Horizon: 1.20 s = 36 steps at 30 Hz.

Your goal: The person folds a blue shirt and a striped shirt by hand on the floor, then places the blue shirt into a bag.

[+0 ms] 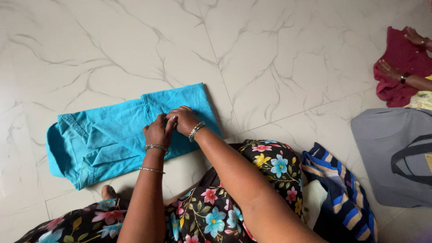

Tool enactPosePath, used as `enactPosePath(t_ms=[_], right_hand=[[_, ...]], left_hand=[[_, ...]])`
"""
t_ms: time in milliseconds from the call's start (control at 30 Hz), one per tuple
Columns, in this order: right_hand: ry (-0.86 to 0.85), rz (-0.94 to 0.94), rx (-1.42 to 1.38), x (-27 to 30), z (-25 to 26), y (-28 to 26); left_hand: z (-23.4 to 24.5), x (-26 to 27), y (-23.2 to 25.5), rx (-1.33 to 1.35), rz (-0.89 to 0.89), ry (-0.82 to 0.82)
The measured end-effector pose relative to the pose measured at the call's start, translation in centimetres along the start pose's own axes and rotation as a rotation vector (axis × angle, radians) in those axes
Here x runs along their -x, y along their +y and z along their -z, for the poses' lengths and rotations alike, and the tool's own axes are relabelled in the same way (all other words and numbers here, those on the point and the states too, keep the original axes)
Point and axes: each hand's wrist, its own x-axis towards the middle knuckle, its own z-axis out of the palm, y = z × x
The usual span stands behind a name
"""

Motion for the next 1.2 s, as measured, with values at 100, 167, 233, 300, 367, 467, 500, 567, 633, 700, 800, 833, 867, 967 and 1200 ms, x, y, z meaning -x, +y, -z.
enactPosePath(t_ms=[100, 167, 233, 300, 367, 467, 500, 567, 633, 700, 800, 833, 867, 967, 1200], right_hand=[[0.158, -0.036, 0.006, 0.1, 1.3, -1.3], [0.272, -0.055, 0.024, 0.3, 1.0, -2.0], [0.275, -0.122, 0.075, 0.2, 0.6, -2.0], [0.249, -0.227, 0.122, 0.0, 0.2, -1.1], [0.237, -0.333, 0.161, 0.0, -0.2, -0.3], [0.144, -0.372, 0.198, 0.8, -0.9, 1.2], [0.070, -0.371, 0.226, 0.9, -1.3, 1.5], [0.063, -0.380, 0.257, 0.3, -1.9, 1.8], [0.039, -0.399, 0.295, 0.5, -2.2, 2.2], [0.165, -0.244, 0.524, 1.1, -2.1, 2.2], [0.149, -0.280, 0.332, 1.1, -1.4, 0.6], [0.138, -0.275, 0.326, 0.9, -0.9, -0.1], [0.142, -0.266, 0.337, 0.4, -0.3, -0.6], [0.146, -0.243, 0.323, -0.6, 0.8, -1.3], [0.169, -0.228, 0.294, -0.7, 0.8, -1.3]], left_hand=[[-0.7, -0.6, -2.6, -0.081, 0.149, -0.122], [-0.8, -0.4, -5.2, -0.082, 0.175, -0.081], [-1.3, -0.5, -7.0, -0.046, 0.181, -0.051], [-2.1, -0.6, -7.1, -0.067, 0.226, 0.039], [-2.3, -0.5, -5.7, -0.242, 0.413, 0.106], [-1.6, 0.5, -2.8, -0.231, 0.267, 0.326], [-1.6, 0.8, -1.6, -0.217, 0.104, 0.431], [-2.0, 1.2, 1.1, -0.306, -0.065, 0.271], [-2.9, 1.5, 2.5, -0.360, -0.103, 0.118], [-3.3, 1.9, 1.7, -0.400, -0.132, -0.047], [-2.6, 1.1, -0.8, -0.411, 0.042, -0.168], [-2.6, 0.8, -0.8, -0.422, 0.082, -0.169], [-2.3, 0.3, -0.9, -0.438, 0.122, -0.167], [-1.5, -0.6, -0.7, -0.437, 0.168, -0.166], [1.1, -3.0, -4.5, -0.430, 0.327, -0.049]])
